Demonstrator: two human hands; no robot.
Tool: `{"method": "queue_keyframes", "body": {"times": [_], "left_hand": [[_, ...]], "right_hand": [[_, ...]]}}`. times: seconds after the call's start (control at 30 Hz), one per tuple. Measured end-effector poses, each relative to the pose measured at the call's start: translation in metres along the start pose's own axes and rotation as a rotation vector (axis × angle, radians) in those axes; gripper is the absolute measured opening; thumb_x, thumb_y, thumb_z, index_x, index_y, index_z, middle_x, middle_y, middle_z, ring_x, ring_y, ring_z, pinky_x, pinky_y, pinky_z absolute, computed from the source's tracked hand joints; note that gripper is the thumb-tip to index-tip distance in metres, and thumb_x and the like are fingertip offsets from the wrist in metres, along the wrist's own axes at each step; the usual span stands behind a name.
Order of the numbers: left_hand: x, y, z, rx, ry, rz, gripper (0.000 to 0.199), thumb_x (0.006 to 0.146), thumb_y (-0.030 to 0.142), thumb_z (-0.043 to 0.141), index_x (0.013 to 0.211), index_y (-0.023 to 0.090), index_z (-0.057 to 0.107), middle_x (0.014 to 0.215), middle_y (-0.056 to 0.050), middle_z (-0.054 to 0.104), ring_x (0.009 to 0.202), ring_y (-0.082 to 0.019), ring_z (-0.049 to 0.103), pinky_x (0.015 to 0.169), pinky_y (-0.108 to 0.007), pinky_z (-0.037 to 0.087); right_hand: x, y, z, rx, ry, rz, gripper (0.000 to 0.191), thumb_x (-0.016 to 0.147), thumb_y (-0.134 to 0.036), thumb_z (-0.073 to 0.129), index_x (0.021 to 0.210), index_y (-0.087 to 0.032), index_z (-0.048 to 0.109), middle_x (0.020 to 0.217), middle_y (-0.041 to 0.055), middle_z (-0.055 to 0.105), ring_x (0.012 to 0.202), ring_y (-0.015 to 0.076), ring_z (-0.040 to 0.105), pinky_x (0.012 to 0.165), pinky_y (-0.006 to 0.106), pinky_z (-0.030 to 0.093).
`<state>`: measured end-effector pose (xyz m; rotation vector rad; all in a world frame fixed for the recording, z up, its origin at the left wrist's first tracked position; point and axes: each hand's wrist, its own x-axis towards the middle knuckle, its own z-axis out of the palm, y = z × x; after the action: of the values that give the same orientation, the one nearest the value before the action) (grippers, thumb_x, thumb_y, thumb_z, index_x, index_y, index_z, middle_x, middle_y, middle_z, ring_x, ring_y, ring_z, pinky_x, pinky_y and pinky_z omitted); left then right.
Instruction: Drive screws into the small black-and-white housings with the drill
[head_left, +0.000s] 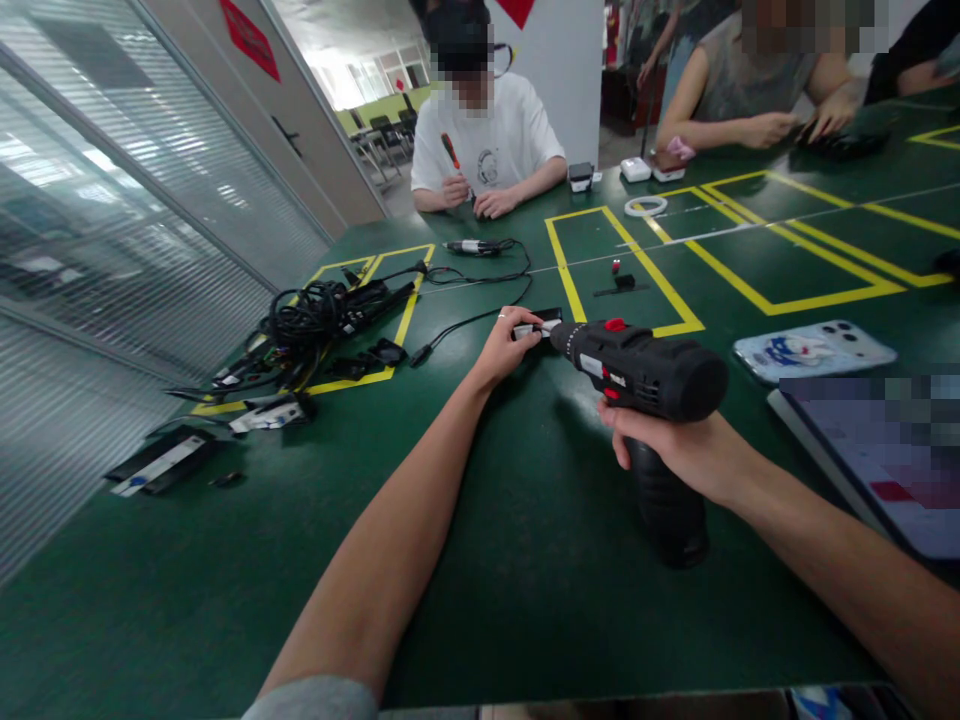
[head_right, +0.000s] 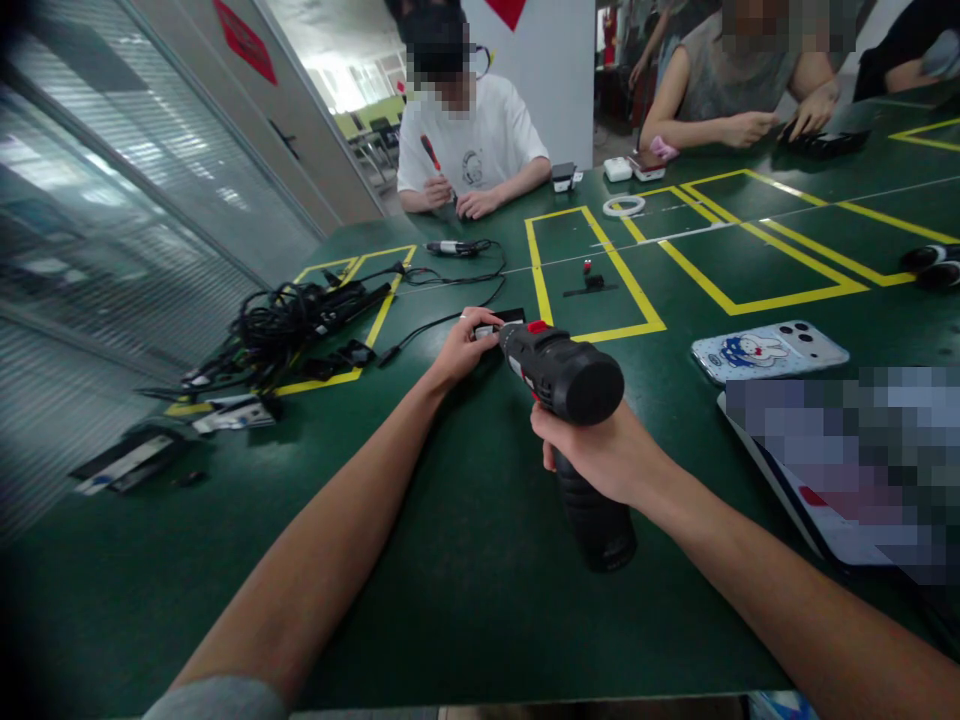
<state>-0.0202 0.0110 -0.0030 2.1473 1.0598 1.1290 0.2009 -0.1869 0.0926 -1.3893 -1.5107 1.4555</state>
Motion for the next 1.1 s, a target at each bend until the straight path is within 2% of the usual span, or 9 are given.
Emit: {"method": "queue_keyframes", "body": {"times": [0.27, 0.43, 0.67, 1.1], "left_hand": [[0.0006, 0.0018, 0.0001, -0.003, 0.000, -0.033, 0.016, 0.077, 0.022, 0.061, 0.091, 0.019, 0.067, 0.102, -0.006, 0.061, 0.110, -0.022, 0.053, 0.105, -0.040, 0.039], [0.0001, 0.0033, 0.0000, -0.002, -0.001, -0.051, 0.017, 0.077, 0.023, 0.060, 0.092, 0.019, 0.067, 0.103, -0.006, 0.061, 0.110, -0.022, 0.053, 0.106, -0.040, 0.039], [0.0000, 0.0058, -0.0001, 0.002, 0.005, -0.069, 0.016, 0.077, 0.021, 0.060, 0.091, 0.019, 0.067, 0.103, -0.006, 0.060, 0.110, -0.022, 0.053, 0.106, -0.040, 0.039], [0.0004, 0.0034, 0.0036, -0.001, 0.024, -0.097, 0.014, 0.077, 0.020, 0.059, 0.090, 0.020, 0.065, 0.103, -0.005, 0.057, 0.108, -0.021, 0.053, 0.105, -0.039, 0.040]], "right_hand": [[0.0002, 0.0004, 0.0003, 0.031, 0.015, -0.008, 0.014, 0.084, -0.029, 0.060, 0.072, -0.021, 0.062, 0.056, -0.0008, 0.064, 0.057, 0.0163, 0.059, 0.064, 0.033, 0.046], [0.0011, 0.0019, 0.0002, 0.039, 0.009, 0.000, 0.012, 0.084, -0.028, 0.060, 0.076, -0.020, 0.063, 0.057, -0.0007, 0.064, 0.057, 0.0164, 0.059, 0.064, 0.033, 0.045], [-0.0002, -0.0014, -0.0004, 0.012, 0.008, 0.010, 0.021, 0.084, -0.028, 0.060, 0.064, -0.022, 0.059, 0.056, -0.0010, 0.063, 0.053, 0.0148, 0.056, 0.060, 0.032, 0.042], [0.0006, 0.0002, 0.0001, 0.055, 0.005, 0.007, 0.020, 0.085, -0.030, 0.061, 0.067, -0.022, 0.061, 0.058, 0.0006, 0.064, 0.056, 0.0163, 0.059, 0.063, 0.033, 0.045]]}}
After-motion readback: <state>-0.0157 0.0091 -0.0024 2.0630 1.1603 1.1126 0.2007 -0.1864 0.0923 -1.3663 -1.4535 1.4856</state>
